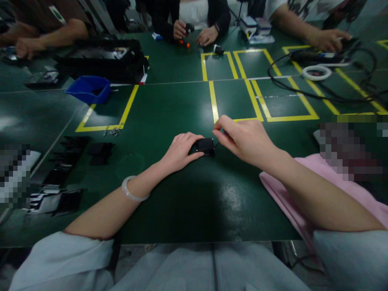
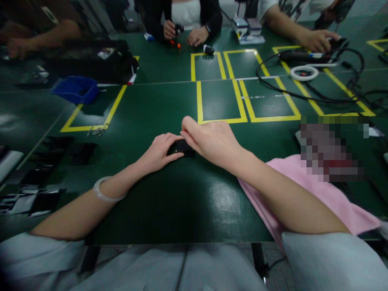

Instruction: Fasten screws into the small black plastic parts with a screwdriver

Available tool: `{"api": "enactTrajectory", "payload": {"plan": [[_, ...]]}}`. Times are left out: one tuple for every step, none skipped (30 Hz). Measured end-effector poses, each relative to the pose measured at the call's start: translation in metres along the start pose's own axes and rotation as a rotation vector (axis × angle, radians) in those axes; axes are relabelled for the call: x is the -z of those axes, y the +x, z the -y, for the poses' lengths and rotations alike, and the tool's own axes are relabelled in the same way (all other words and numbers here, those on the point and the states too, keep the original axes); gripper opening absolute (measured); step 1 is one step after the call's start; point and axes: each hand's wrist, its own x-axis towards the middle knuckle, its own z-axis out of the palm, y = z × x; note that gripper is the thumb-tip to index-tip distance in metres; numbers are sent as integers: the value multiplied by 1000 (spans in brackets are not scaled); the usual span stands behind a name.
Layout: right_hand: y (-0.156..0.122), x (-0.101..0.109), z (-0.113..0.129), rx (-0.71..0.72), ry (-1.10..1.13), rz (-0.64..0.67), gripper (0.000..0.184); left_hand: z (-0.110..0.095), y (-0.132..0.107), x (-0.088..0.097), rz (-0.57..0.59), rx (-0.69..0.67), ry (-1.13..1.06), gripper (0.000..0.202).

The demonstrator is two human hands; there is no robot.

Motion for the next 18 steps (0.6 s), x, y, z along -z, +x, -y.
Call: {"api": "enactTrajectory", "payload": {"plan": [[0, 0, 0, -3, 0, 1, 27, 0, 0, 0, 2, 3, -4, 40], [0, 0, 0, -4, 4, 1, 27, -1, 0, 0, 3, 5, -8, 40], [0, -1, -1, -6, 9, 0, 26, -1, 0, 1, 6, 9, -13, 39], [0, -1, -1, -5, 15, -4, 26, -2, 0, 1, 7, 12, -17, 39], [0, -1, -1, -3, 21, -10, 26, -2, 0, 1, 8, 14, -19, 39], [0, -1, -1, -1, 26, -17, 26, -3, 0, 1, 6, 15, -20, 39], [-1, -2, -1, 2, 29, -22, 26, -3, 0, 1, 4, 15, -20, 39], [-1, -2, -2, 4, 30, -26, 27, -2, 0, 1, 0, 13, -20, 39], [-1, -2, -2, 4, 30, -28, 27, -2, -1, 1, -4, 9, -19, 39], [-1, -2, -2, 2, 27, -28, 28, -2, -1, 1, -7, 5, -17, 40], [-1, -3, -2, -1, 24, -27, 28, -2, -1, 1, -9, 2, -16, 40], [-1, -3, -2, -5, 22, -26, 28, -2, -1, 1, -9, 1, -15, 40], [-1, -3, -2, -7, 22, -24, 27, -2, -1, 1, -8, 2, -14, 40], [-1, -3, -1, -9, 26, -23, 27, -2, -1, 1, -6, 3, -15, 40], [0, -3, -1, -10, 31, -22, 27, -2, 0, 1, -4, 7, -16, 40], [0, -3, -1, -9, 37, -22, 27, -3, 0, 2, -2, 11, -18, 40], [0, -3, -1, -9, 42, -21, 27, -3, 0, 2, 1, 15, -21, 40], [0, -2, -1, -9, 44, -19, 27, -3, 0, 2, 4, 17, -23, 40]]}}
